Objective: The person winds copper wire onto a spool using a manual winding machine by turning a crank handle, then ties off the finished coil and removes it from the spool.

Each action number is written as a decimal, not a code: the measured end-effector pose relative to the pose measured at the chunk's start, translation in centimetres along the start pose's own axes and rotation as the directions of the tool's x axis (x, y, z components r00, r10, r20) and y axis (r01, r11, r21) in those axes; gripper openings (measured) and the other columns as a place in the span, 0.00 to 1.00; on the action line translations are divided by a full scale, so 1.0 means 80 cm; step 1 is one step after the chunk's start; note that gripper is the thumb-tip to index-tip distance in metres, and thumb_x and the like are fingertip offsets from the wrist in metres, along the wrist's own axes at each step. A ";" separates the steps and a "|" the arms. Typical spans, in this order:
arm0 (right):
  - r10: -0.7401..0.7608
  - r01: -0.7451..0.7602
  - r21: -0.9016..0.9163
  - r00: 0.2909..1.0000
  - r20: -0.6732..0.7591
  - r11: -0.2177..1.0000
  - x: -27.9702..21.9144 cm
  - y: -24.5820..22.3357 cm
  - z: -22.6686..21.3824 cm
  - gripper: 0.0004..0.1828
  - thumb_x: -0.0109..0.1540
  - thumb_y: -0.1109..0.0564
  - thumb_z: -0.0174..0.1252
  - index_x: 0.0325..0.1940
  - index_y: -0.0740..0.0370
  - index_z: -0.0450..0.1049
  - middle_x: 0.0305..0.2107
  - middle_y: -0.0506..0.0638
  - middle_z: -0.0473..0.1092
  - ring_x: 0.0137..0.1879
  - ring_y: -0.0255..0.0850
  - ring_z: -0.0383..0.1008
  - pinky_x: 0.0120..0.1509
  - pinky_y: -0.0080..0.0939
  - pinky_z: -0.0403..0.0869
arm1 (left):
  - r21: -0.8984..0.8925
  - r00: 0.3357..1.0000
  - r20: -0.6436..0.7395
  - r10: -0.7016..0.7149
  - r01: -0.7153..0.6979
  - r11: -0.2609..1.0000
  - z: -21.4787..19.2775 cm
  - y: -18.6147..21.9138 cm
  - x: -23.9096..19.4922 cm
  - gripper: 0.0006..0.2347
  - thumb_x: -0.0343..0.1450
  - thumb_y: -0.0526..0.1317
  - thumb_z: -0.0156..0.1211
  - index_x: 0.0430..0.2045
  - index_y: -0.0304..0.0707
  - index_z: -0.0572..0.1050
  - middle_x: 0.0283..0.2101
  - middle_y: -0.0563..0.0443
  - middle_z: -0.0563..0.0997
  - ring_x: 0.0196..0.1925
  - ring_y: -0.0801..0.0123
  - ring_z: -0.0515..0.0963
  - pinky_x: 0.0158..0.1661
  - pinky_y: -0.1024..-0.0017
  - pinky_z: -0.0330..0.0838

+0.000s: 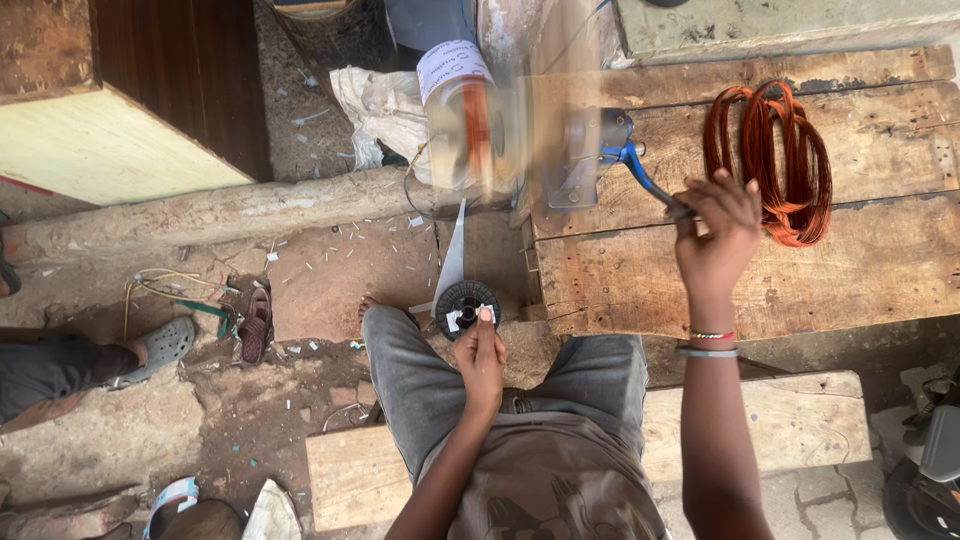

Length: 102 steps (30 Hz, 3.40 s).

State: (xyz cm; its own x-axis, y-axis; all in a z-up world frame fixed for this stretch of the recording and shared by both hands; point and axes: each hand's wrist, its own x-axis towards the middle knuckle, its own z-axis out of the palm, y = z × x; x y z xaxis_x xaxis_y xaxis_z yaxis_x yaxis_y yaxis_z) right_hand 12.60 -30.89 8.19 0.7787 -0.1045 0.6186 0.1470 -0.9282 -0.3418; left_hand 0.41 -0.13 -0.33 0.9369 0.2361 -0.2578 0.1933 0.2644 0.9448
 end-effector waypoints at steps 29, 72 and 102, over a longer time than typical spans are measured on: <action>-0.067 0.042 0.130 0.979 0.194 0.991 0.131 0.089 0.201 0.31 0.59 0.65 0.68 0.66 0.54 0.76 0.67 0.53 0.70 0.79 0.60 0.54 0.81 0.67 0.47 | 0.037 1.000 -0.010 -0.026 0.027 0.999 0.000 -0.017 0.014 0.26 0.79 0.50 0.49 0.08 0.38 0.65 0.11 0.58 0.64 0.13 0.80 0.59 0.18 0.75 0.53; -0.083 0.117 0.262 0.987 -0.137 0.958 0.158 0.018 0.044 0.16 0.64 0.74 0.65 0.51 0.59 0.83 0.50 0.54 0.80 0.62 0.51 0.81 0.79 0.61 0.63 | 0.031 0.998 -0.060 -0.007 0.009 0.999 -0.009 -0.050 0.014 0.25 0.79 0.50 0.51 0.09 0.37 0.66 0.12 0.58 0.64 0.14 0.81 0.60 0.18 0.75 0.52; 0.035 -0.022 -0.055 0.969 0.244 0.998 -0.027 -0.005 0.069 0.10 0.59 0.67 0.64 0.43 0.59 0.82 0.44 0.50 0.80 0.54 0.46 0.79 0.73 0.57 0.68 | 0.076 0.997 -0.067 0.034 -0.029 0.997 -0.012 -0.060 0.024 0.25 0.79 0.51 0.50 0.09 0.38 0.66 0.11 0.60 0.63 0.14 0.82 0.61 0.18 0.76 0.52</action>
State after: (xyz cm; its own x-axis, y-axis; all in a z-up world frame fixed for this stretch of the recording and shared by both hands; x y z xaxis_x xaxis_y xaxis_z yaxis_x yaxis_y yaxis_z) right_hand 14.22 -28.35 3.05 0.9088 -0.0467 0.4147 0.0958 -0.9439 -0.3162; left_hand 1.00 -0.04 -5.58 0.9213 0.3071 -0.2385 0.1880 0.1853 0.9645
